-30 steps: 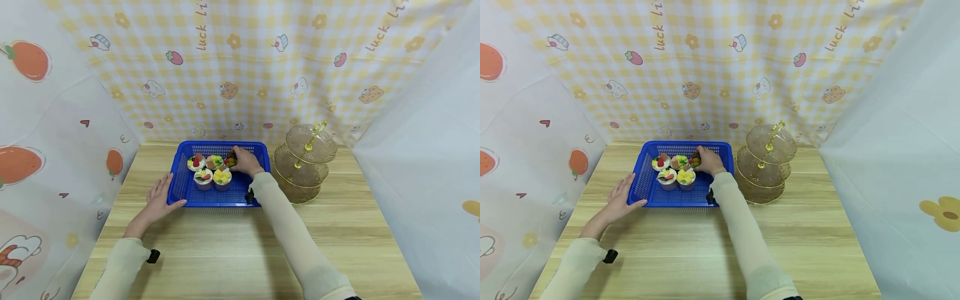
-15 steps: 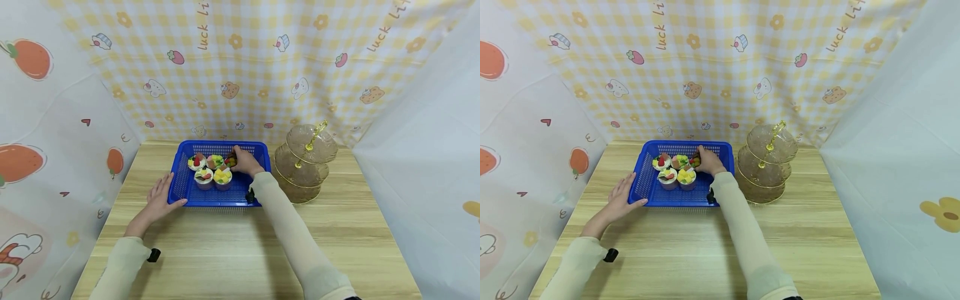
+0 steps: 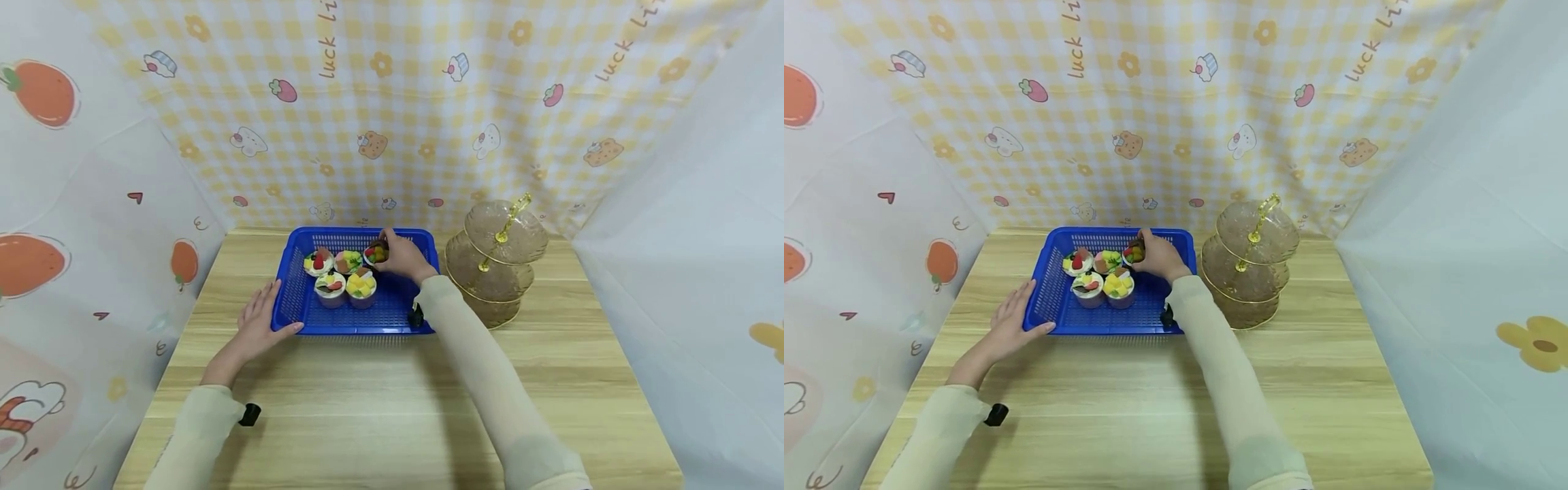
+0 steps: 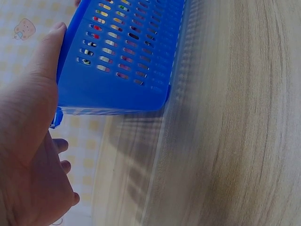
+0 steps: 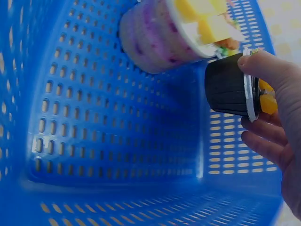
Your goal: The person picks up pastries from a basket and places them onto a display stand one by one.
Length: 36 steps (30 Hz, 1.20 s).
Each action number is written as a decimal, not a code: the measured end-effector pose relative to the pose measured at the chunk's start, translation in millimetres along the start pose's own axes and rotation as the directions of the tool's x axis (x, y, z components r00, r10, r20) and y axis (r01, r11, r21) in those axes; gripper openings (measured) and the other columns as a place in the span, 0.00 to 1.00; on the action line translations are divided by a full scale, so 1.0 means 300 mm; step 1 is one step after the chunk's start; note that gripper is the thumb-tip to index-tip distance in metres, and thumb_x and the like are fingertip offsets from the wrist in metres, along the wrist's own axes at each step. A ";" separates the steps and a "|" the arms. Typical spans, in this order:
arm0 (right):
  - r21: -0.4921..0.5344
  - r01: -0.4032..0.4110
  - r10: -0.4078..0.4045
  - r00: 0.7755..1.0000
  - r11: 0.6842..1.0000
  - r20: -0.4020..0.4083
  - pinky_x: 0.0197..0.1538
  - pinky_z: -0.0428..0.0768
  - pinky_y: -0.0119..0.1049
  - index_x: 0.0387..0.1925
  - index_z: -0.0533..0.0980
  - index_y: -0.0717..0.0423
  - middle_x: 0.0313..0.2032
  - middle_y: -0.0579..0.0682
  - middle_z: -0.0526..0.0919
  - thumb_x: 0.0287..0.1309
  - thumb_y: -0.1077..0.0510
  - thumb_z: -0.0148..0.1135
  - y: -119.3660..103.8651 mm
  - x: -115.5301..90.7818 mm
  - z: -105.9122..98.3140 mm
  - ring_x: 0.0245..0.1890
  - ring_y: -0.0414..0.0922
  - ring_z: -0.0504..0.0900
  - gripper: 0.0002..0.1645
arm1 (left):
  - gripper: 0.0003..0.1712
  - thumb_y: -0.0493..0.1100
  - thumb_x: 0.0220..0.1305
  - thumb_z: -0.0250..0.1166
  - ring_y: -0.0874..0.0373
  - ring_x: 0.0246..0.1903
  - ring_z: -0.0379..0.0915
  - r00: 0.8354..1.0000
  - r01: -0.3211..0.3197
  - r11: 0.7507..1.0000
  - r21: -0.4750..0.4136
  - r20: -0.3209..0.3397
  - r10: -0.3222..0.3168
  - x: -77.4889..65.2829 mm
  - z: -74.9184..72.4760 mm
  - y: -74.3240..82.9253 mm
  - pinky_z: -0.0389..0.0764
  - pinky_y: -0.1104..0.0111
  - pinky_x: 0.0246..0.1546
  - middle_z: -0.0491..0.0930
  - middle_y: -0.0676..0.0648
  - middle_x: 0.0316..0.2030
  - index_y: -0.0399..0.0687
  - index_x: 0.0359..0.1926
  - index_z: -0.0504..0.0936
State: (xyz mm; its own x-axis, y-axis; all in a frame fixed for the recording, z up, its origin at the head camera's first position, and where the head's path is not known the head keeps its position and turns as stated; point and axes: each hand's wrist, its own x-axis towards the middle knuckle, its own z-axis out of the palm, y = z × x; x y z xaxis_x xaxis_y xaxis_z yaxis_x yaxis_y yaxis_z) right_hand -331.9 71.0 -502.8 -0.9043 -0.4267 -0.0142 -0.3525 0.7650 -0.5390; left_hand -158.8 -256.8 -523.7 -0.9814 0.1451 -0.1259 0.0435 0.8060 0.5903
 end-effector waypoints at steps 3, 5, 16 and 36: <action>0.007 0.009 -0.009 1.000 1.000 -0.007 0.53 0.82 0.45 0.66 0.61 0.52 0.55 0.56 0.82 0.53 0.45 0.73 -0.009 0.002 -0.025 0.49 0.50 0.84 0.45 | 0.64 0.68 0.60 0.63 0.30 0.76 0.24 1.000 -0.001 1.000 0.003 0.004 0.001 -0.001 -0.004 0.003 0.32 0.28 0.68 0.29 0.38 0.79 0.55 0.79 0.30; 0.032 0.011 -0.010 1.000 0.999 -0.009 0.55 0.82 0.46 0.69 0.59 0.52 0.58 0.56 0.80 0.53 0.45 0.72 -0.020 0.000 -0.046 0.51 0.51 0.83 0.48 | 0.64 0.68 0.60 0.63 0.30 0.76 0.24 1.000 0.002 1.000 0.005 0.006 -0.002 -0.003 -0.006 0.003 0.32 0.29 0.68 0.29 0.37 0.79 0.55 0.79 0.30; 0.102 0.089 -0.078 0.991 0.991 -0.105 0.54 0.83 0.46 0.75 0.52 0.51 0.60 0.57 0.78 0.54 0.47 0.72 -0.078 -0.021 -0.135 0.54 0.49 0.82 0.54 | 0.65 0.69 0.60 0.63 0.30 0.76 0.24 1.000 0.008 1.000 0.007 0.003 -0.008 0.000 -0.009 0.002 0.32 0.27 0.67 0.29 0.37 0.79 0.55 0.79 0.29; 0.154 0.189 -0.160 0.970 0.970 -0.183 0.60 0.79 0.45 0.74 0.56 0.47 0.62 0.53 0.77 0.53 0.49 0.74 -0.137 -0.162 -0.231 0.59 0.49 0.79 0.52 | 0.64 0.68 0.61 0.63 0.31 0.76 0.23 1.000 0.007 1.000 -0.020 0.011 -0.007 0.000 -0.004 0.007 0.32 0.26 0.66 0.29 0.36 0.79 0.56 0.79 0.28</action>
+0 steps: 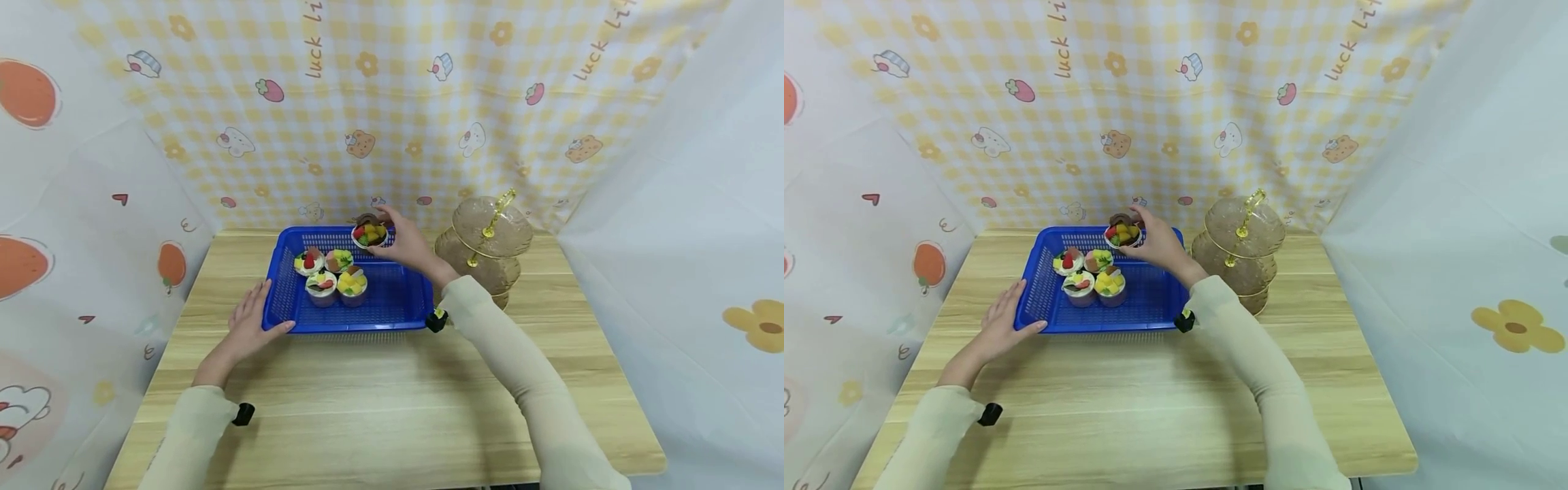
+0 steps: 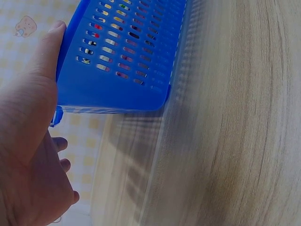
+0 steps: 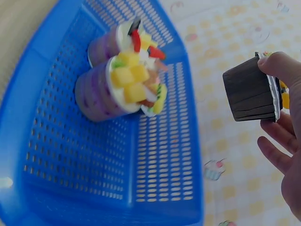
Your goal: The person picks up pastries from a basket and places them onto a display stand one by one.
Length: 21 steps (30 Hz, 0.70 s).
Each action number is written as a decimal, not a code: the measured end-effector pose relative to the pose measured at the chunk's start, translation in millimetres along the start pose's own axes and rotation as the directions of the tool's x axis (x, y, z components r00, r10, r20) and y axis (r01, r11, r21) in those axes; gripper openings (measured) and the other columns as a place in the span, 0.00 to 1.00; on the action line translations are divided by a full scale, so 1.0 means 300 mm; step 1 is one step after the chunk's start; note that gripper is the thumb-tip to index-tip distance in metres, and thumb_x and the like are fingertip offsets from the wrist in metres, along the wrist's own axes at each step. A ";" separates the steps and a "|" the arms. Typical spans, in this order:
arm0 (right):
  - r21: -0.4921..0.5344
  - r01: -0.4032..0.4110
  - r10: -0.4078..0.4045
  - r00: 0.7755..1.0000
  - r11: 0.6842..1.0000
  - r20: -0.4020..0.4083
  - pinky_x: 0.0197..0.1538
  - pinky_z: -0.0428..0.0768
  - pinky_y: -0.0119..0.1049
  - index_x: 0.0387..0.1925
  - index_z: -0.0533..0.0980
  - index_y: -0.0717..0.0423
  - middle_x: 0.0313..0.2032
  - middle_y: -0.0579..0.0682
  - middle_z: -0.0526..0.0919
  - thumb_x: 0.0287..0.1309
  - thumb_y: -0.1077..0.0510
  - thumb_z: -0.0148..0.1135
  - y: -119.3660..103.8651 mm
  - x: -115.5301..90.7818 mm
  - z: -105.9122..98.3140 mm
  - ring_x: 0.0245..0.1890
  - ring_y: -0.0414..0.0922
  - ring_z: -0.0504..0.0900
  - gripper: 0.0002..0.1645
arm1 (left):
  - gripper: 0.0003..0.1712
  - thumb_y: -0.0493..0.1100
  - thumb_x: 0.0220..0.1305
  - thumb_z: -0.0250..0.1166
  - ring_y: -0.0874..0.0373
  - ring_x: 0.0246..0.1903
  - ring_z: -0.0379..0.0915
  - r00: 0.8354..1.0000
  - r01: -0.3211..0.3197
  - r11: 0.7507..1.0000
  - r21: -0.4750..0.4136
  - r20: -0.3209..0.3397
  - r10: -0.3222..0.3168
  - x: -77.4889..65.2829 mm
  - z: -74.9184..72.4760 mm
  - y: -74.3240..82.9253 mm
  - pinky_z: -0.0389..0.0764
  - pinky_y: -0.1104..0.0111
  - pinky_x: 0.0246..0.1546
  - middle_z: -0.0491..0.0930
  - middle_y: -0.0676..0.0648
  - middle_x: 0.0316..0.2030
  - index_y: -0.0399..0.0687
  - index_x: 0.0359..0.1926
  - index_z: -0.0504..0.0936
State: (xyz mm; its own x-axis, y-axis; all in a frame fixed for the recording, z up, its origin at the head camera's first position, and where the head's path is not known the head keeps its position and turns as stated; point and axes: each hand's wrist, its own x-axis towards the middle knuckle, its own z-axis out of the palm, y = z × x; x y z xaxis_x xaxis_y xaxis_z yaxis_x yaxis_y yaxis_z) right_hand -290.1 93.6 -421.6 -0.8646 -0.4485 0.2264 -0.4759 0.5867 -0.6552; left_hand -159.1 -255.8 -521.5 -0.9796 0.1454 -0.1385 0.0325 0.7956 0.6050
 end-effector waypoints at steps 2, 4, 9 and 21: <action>0.011 0.029 -0.029 1.000 1.000 -0.009 0.59 0.79 0.44 0.74 0.57 0.48 0.61 0.53 0.78 0.52 0.50 0.74 -0.019 -0.016 -0.018 0.58 0.49 0.79 0.52 | 0.64 0.68 0.61 0.62 0.30 0.76 0.23 1.000 -0.005 1.000 -0.002 0.000 0.005 0.000 -0.001 0.000 0.32 0.26 0.67 0.29 0.35 0.79 0.55 0.79 0.28; 0.012 0.049 -0.049 0.999 0.999 -0.019 0.60 0.79 0.42 0.74 0.58 0.49 0.61 0.53 0.79 0.52 0.50 0.75 -0.035 -0.033 -0.038 0.57 0.48 0.79 0.52 | 0.64 0.69 0.61 0.62 0.30 0.76 0.24 1.000 -0.007 1.000 0.000 -0.001 0.007 0.001 0.000 -0.001 0.32 0.27 0.67 0.30 0.34 0.79 0.55 0.79 0.28; 0.001 0.076 -0.075 0.996 0.997 -0.049 0.61 0.79 0.43 0.73 0.60 0.54 0.60 0.55 0.79 0.50 0.52 0.76 -0.073 -0.084 -0.096 0.57 0.50 0.80 0.52 | 0.64 0.69 0.61 0.62 0.29 0.76 0.25 1.000 -0.005 1.000 0.005 -0.002 0.005 0.006 0.002 -0.004 0.33 0.27 0.67 0.30 0.34 0.79 0.55 0.79 0.28; -0.032 0.089 -0.094 0.971 0.996 -0.220 0.57 0.81 0.46 0.70 0.66 0.57 0.58 0.58 0.81 0.46 0.58 0.79 -0.075 -0.254 -0.287 0.53 0.53 0.82 0.50 | 0.64 0.69 0.61 0.62 0.29 0.76 0.23 1.000 -0.001 1.000 0.001 0.005 0.001 0.002 0.000 0.002 0.32 0.27 0.67 0.29 0.35 0.79 0.55 0.79 0.28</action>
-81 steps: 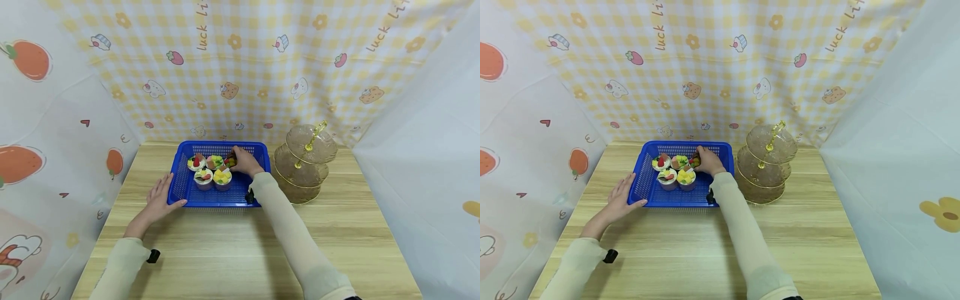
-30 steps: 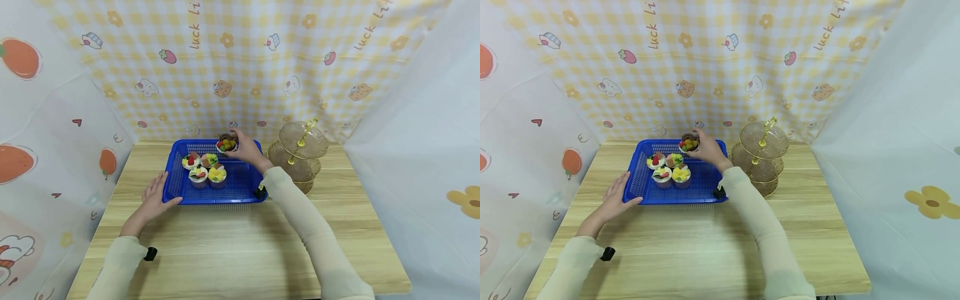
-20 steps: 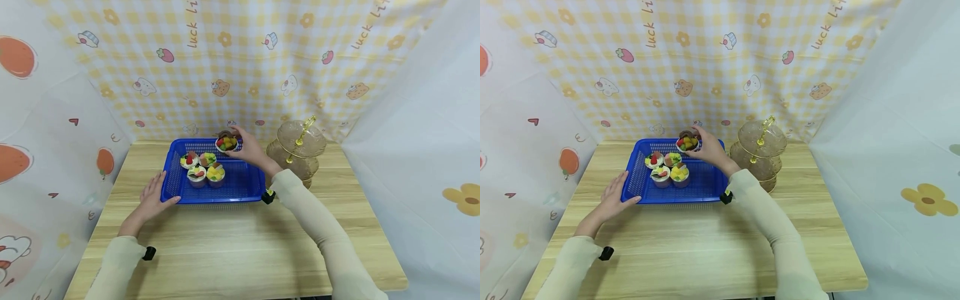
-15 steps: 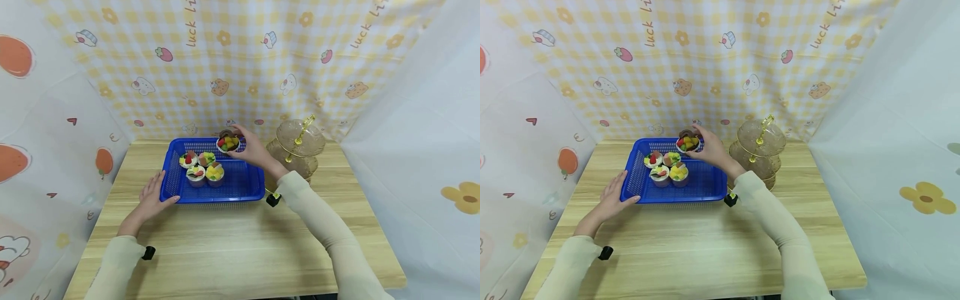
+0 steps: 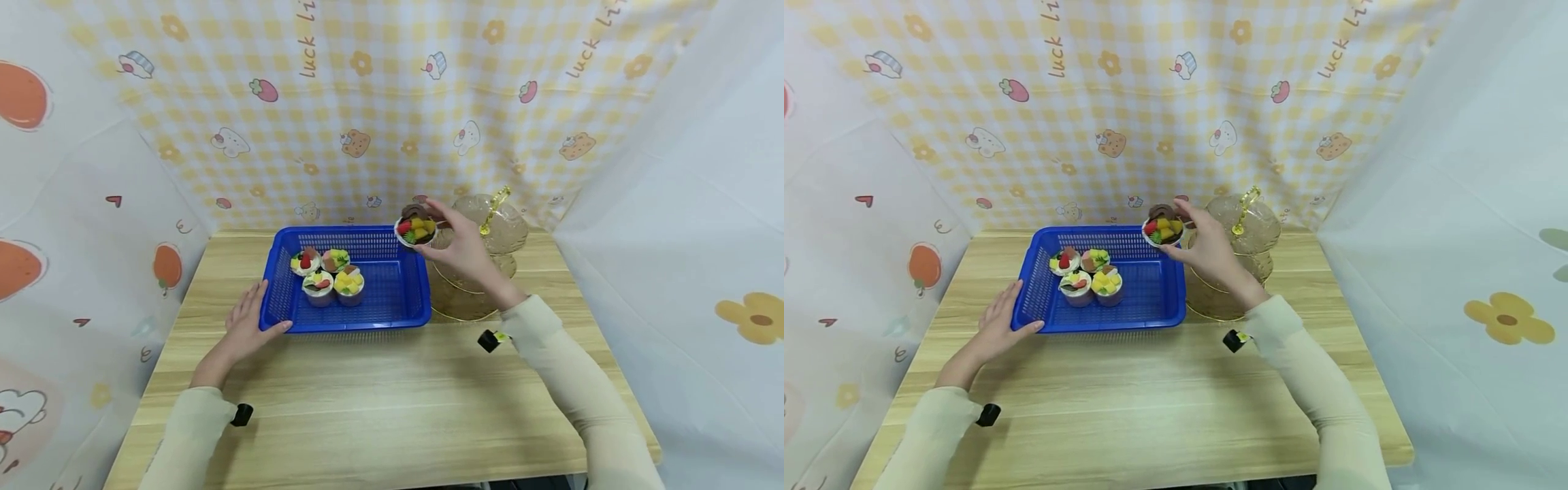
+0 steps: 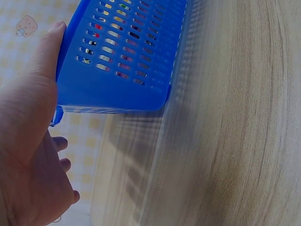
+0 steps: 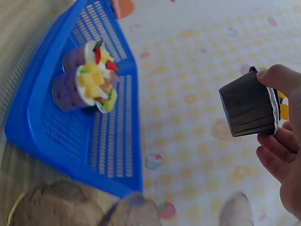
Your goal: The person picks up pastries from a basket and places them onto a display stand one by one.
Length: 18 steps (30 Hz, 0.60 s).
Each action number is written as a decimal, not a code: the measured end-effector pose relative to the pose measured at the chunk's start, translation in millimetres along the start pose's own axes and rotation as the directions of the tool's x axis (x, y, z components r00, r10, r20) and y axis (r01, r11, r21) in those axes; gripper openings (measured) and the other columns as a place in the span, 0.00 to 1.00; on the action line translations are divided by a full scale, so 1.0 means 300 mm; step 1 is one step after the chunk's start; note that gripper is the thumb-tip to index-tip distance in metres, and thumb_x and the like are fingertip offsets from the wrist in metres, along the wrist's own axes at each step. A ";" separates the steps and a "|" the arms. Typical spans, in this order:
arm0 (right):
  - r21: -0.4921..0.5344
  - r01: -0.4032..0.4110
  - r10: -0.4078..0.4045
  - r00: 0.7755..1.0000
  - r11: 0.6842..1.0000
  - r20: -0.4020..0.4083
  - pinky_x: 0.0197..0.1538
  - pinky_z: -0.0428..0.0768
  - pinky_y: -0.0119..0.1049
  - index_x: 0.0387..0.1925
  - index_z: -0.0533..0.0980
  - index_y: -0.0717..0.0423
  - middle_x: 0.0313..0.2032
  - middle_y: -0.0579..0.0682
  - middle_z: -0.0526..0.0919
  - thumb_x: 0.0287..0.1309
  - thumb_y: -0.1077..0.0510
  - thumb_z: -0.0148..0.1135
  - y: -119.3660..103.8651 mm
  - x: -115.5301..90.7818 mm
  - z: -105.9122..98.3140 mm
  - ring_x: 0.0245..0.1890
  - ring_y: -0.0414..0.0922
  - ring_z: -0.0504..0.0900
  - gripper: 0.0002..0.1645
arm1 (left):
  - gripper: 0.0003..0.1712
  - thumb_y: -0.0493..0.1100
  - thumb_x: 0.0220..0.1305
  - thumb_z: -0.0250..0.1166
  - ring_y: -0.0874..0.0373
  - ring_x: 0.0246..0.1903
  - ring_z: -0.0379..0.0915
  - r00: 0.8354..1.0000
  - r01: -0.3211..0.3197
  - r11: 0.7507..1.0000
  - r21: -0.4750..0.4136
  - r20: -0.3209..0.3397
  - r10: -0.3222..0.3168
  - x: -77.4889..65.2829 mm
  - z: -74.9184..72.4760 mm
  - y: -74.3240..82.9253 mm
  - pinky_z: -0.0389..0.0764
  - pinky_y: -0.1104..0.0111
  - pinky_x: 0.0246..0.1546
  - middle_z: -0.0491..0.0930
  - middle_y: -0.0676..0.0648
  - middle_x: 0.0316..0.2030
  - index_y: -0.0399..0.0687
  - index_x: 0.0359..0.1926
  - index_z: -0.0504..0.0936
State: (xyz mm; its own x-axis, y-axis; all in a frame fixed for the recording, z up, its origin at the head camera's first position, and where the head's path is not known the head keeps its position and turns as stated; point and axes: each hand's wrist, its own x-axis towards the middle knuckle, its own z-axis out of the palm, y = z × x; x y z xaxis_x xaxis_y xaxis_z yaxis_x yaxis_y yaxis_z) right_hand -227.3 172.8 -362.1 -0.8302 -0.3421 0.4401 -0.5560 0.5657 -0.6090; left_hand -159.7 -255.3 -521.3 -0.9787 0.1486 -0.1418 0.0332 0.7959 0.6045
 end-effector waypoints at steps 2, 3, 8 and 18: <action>-0.001 -0.004 0.004 0.999 1.000 -0.034 0.57 0.81 0.47 0.69 0.67 0.58 0.58 0.59 0.82 0.44 0.60 0.79 0.006 -0.026 -0.040 0.52 0.54 0.83 0.50 | 0.64 0.69 0.61 0.62 0.30 0.76 0.23 1.000 -0.001 1.000 -0.003 0.000 0.001 0.001 -0.003 0.000 0.32 0.27 0.67 0.28 0.35 0.79 0.55 0.79 0.28; -0.003 -0.010 0.009 0.999 1.000 -0.051 0.56 0.81 0.47 0.68 0.67 0.58 0.57 0.59 0.82 0.43 0.61 0.80 0.008 -0.040 -0.059 0.51 0.54 0.83 0.49 | 0.64 0.69 0.61 0.62 0.29 0.76 0.23 1.000 -0.002 1.000 0.000 -0.001 0.002 0.002 -0.004 0.000 0.32 0.27 0.67 0.28 0.35 0.79 0.55 0.79 0.28; -0.011 -0.028 0.026 0.992 1.000 -0.126 0.56 0.80 0.48 0.67 0.69 0.61 0.57 0.61 0.82 0.41 0.64 0.80 0.017 -0.111 -0.141 0.52 0.56 0.82 0.49 | 0.65 0.69 0.61 0.62 0.29 0.76 0.25 1.000 -0.003 1.000 0.007 0.000 0.003 0.005 -0.006 -0.004 0.33 0.27 0.67 0.29 0.35 0.79 0.54 0.79 0.28; -0.049 -0.085 0.065 0.947 0.995 -0.313 0.52 0.73 0.18 0.65 0.71 0.62 0.55 0.61 0.83 0.38 0.66 0.81 0.072 -0.191 -0.227 0.49 0.50 0.81 0.48 | 0.64 0.67 0.62 0.62 0.29 0.76 0.25 1.000 0.000 1.000 0.008 0.007 0.000 0.010 0.002 -0.007 0.33 0.27 0.67 0.28 0.36 0.79 0.55 0.79 0.27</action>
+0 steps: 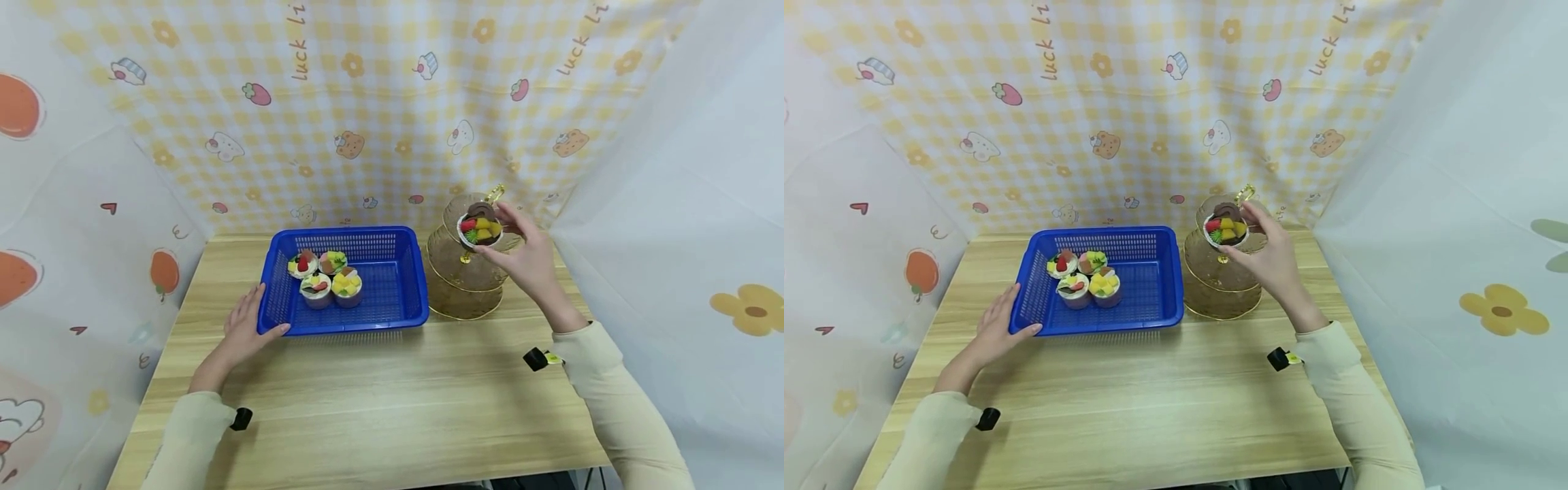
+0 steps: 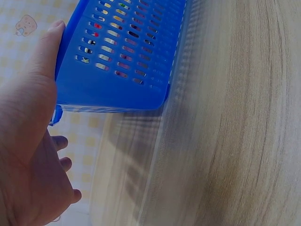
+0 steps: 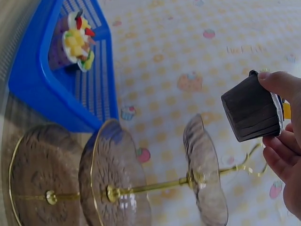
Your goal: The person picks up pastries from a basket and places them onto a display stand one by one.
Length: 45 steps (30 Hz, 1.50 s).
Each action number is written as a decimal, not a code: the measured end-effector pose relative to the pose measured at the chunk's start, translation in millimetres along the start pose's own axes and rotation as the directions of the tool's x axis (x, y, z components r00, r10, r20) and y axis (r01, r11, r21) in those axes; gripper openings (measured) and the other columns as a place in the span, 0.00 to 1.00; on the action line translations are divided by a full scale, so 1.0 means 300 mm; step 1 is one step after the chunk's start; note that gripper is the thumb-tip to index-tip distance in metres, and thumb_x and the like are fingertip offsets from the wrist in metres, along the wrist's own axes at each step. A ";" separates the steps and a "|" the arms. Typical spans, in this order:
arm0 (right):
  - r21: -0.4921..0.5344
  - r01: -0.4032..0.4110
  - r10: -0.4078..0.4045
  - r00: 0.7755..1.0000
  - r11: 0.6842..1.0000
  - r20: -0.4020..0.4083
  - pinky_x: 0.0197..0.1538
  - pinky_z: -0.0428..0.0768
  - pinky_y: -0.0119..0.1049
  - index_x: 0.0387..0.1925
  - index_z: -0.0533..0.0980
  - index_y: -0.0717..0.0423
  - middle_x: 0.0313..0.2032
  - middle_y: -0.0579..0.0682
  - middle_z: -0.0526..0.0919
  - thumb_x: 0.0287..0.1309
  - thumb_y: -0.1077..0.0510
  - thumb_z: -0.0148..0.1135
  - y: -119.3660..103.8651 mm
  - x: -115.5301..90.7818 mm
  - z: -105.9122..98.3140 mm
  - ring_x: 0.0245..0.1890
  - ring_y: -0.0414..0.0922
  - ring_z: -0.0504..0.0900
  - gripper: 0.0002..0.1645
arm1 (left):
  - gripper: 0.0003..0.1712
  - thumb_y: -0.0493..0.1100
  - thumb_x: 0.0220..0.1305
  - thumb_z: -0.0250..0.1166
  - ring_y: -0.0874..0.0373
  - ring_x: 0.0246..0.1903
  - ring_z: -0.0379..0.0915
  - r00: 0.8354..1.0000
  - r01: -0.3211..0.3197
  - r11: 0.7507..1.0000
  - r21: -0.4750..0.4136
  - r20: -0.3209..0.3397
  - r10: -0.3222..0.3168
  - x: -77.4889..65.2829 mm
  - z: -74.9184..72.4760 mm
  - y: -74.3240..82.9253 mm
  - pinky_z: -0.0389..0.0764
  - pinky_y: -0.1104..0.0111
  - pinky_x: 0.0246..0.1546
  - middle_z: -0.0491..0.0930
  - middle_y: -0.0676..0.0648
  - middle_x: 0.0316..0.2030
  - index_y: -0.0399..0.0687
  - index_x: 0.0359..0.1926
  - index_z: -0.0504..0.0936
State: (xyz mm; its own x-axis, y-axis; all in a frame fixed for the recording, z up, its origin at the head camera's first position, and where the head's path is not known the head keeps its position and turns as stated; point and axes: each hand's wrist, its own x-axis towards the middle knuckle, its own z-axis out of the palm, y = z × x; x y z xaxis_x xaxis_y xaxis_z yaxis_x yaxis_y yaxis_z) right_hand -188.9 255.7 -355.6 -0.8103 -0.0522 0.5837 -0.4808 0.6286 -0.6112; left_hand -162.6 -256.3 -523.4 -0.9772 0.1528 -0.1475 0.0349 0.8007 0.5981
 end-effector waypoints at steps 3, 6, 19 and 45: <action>-0.009 -0.032 0.031 0.998 0.999 -0.050 0.52 0.74 0.19 0.64 0.73 0.61 0.53 0.61 0.84 0.38 0.65 0.82 0.024 0.004 -0.004 0.48 0.44 0.81 0.47 | 0.64 0.67 0.62 0.62 0.29 0.76 0.25 1.000 0.004 1.000 -0.005 0.001 -0.004 -0.002 0.002 -0.002 0.33 0.27 0.67 0.28 0.36 0.79 0.56 0.79 0.26; 0.002 -0.084 0.084 0.993 0.996 -0.080 0.52 0.75 0.20 0.63 0.73 0.60 0.53 0.60 0.84 0.39 0.63 0.81 0.046 0.007 -0.001 0.46 0.36 0.80 0.45 | 0.64 0.68 0.62 0.62 0.28 0.75 0.26 1.000 0.002 1.000 -0.005 -0.003 -0.003 -0.004 0.003 -0.003 0.33 0.27 0.67 0.28 0.36 0.79 0.56 0.79 0.27; 0.001 -0.182 0.182 0.981 0.983 -0.071 0.59 0.76 0.42 0.64 0.72 0.59 0.54 0.62 0.83 0.42 0.58 0.81 0.107 0.003 0.038 0.50 0.55 0.81 0.46 | 0.65 0.70 0.61 0.61 0.27 0.75 0.27 1.000 0.004 1.000 0.000 -0.007 -0.004 -0.008 0.006 -0.003 0.35 0.26 0.66 0.29 0.35 0.79 0.56 0.79 0.26; -0.031 -0.181 0.182 0.982 0.983 0.049 0.65 0.68 0.60 0.69 0.66 0.57 0.59 0.63 0.80 0.46 0.59 0.78 0.126 -0.003 0.035 0.60 0.61 0.76 0.48 | 0.64 0.67 0.62 0.63 0.28 0.75 0.28 1.000 -0.008 1.000 -0.011 -0.020 0.008 -0.007 0.010 -0.001 0.34 0.28 0.67 0.31 0.35 0.79 0.55 0.79 0.28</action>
State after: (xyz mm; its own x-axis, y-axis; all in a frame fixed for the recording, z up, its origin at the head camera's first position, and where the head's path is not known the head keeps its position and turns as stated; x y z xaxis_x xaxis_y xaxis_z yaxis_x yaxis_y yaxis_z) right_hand -209.7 271.3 -384.9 -0.8997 0.0251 0.4358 -0.3159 0.6515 -0.6898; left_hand -159.9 -255.1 -525.6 -0.9809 0.1476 -0.1268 0.0408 0.7932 0.6075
